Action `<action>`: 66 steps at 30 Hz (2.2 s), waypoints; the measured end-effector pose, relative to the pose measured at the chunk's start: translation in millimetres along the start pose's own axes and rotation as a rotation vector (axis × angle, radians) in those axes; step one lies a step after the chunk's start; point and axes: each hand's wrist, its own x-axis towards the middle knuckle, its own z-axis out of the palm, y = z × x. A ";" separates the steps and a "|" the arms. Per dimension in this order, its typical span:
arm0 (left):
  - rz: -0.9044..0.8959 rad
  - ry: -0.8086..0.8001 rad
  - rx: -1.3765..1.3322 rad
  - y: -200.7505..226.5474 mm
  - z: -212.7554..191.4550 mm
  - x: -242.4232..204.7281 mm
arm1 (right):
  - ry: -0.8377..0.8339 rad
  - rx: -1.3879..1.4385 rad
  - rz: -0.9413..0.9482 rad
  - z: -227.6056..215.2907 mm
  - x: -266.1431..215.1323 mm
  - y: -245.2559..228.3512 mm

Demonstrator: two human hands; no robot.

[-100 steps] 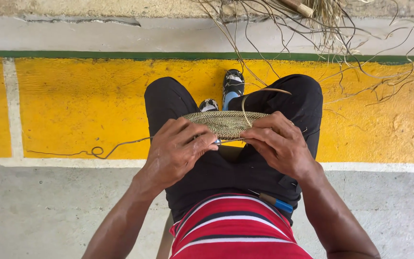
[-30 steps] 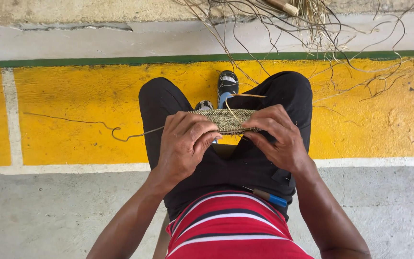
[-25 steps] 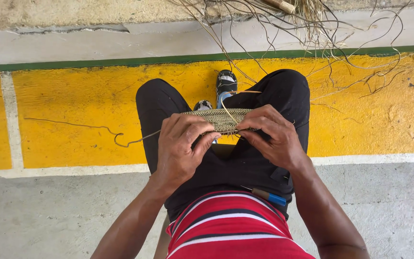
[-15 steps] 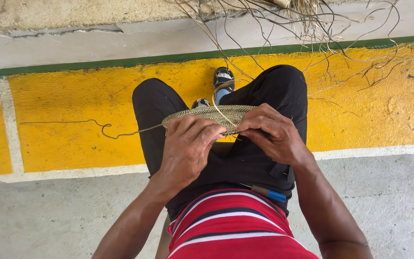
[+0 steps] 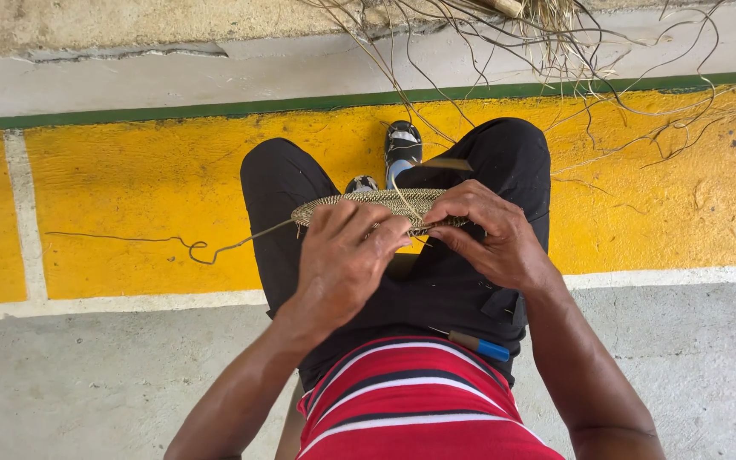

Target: The recorder is weaving a round basket or mat base using dried grass strips and a needle.

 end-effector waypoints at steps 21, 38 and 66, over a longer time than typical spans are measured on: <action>0.024 0.028 0.086 -19.9 15.8 31.6 | 0.050 0.270 0.154 -8.8 48.1 26.9; 0.019 0.028 -0.013 -37.7 21.6 57.2 | 0.242 0.078 0.118 -6.3 26.1 -14.5; 0.069 -0.003 -0.044 -29.7 12.9 49.0 | -0.093 -0.124 -0.070 -45.3 76.4 40.0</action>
